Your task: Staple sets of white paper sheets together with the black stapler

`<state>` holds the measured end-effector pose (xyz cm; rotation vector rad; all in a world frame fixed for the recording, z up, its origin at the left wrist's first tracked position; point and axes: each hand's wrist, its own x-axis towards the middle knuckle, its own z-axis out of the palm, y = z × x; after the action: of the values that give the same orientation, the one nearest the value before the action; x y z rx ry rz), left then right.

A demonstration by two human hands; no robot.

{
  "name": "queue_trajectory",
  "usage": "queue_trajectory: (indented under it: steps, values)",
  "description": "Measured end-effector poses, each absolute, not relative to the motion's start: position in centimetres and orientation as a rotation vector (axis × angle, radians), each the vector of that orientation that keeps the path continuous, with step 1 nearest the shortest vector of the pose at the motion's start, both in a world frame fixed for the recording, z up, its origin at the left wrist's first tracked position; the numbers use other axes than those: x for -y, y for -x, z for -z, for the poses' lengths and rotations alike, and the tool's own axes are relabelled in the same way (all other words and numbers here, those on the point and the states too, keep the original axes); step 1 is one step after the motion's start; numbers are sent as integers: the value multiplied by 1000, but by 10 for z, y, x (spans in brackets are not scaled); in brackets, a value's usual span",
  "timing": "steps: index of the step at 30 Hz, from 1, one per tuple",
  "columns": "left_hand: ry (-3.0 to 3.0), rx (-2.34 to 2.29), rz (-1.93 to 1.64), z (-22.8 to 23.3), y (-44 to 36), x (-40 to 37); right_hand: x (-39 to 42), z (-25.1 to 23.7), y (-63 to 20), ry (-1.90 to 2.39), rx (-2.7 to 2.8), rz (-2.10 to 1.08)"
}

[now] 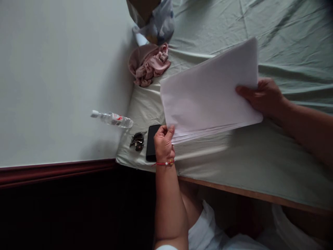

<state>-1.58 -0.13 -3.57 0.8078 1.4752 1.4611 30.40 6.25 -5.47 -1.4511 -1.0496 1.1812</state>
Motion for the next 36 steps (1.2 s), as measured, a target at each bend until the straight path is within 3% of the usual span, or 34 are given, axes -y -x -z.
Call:
queue_trajectory:
  steps: [18, 29, 36]
  values:
    - [-767, -1453, -1507, 36, 15, 4, -63, 55, -303, 1463, 1059, -1099]
    - [-727, -1488, -1679, 35, 21, -1, -69, 76, -318, 1132, 1200, -1330]
    - [-700, -1440, -1674, 33, 12, 1, -65, 69, -315, 1173, 1144, -1255]
